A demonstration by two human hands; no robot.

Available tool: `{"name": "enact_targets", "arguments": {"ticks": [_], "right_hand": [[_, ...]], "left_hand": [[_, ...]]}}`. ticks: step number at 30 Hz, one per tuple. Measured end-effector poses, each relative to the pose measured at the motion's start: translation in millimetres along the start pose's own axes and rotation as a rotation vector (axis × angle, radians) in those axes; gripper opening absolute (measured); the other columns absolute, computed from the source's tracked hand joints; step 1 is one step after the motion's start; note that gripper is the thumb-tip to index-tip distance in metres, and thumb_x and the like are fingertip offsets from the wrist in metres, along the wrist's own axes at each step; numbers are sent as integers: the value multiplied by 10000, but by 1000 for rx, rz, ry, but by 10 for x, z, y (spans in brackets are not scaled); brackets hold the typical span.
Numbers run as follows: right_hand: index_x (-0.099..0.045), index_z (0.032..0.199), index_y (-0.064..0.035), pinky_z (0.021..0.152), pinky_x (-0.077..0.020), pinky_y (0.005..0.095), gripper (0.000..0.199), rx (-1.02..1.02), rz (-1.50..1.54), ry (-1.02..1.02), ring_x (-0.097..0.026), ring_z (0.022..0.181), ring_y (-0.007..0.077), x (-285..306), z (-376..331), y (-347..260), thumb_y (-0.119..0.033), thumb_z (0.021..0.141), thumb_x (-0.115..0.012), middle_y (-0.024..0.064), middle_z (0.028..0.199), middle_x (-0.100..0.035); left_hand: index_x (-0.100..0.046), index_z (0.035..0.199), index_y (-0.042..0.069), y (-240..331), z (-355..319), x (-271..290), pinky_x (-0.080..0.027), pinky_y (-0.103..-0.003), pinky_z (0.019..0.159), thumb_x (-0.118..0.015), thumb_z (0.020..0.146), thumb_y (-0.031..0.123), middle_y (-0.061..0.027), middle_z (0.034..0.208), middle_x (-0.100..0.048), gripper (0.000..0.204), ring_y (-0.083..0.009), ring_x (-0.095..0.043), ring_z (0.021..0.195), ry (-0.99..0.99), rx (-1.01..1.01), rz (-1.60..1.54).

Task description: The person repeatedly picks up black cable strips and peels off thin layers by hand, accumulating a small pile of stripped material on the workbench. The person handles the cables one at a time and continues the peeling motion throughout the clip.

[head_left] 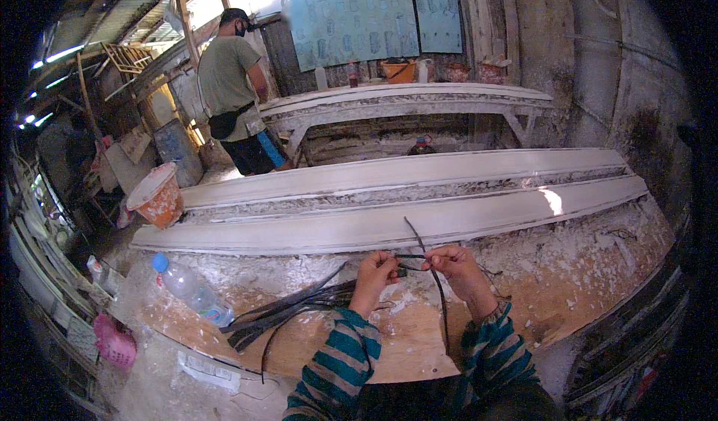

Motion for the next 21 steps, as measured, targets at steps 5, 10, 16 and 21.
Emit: {"name": "enact_targets", "arguments": {"ticks": [5,10,16,21], "right_hand": [[-567,952,-10,633,-466,249,212,50,-308,89,-582,687,132,88,32,-74,-48,753,-628,53,707,-614],[-492,1052,-130,573,-445,311,378,176,-768,320,-571,616,162,205,-18,-205,-22,705,-595,46,632,-583],[-571,943,-112,574,-433,326,295,293,-869,463,-531,599,199,335,-21,-297,18,679,-571,81,675,-542],[-654,822,-69,648,-397,255,154,285,-903,509,-461,687,151,375,-71,-329,-23,675,-659,44,785,-507]], "left_hand": [[-543,803,47,30,-38,-45,-479,-234,549,-624,790,132,5,709,-525,118,-71,-499,596,-67,7,-115],[-557,795,64,90,-123,-297,-482,-253,588,-648,767,103,3,728,-546,103,-89,-528,640,-315,-43,37],[-563,759,63,-83,-298,-630,-472,-261,622,-667,755,128,3,679,-546,122,-105,-534,618,-592,-26,140],[-556,748,66,37,-65,-294,-464,-249,587,-640,775,164,-6,673,-545,132,-102,-531,612,-366,-108,274]]}}
Point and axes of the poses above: each hand's wrist, its own z-axis towards the middle knuckle, its own x-axis out of the back of the hand, y = z × x, the point moved 8 cm from there along z, towards the middle knuckle
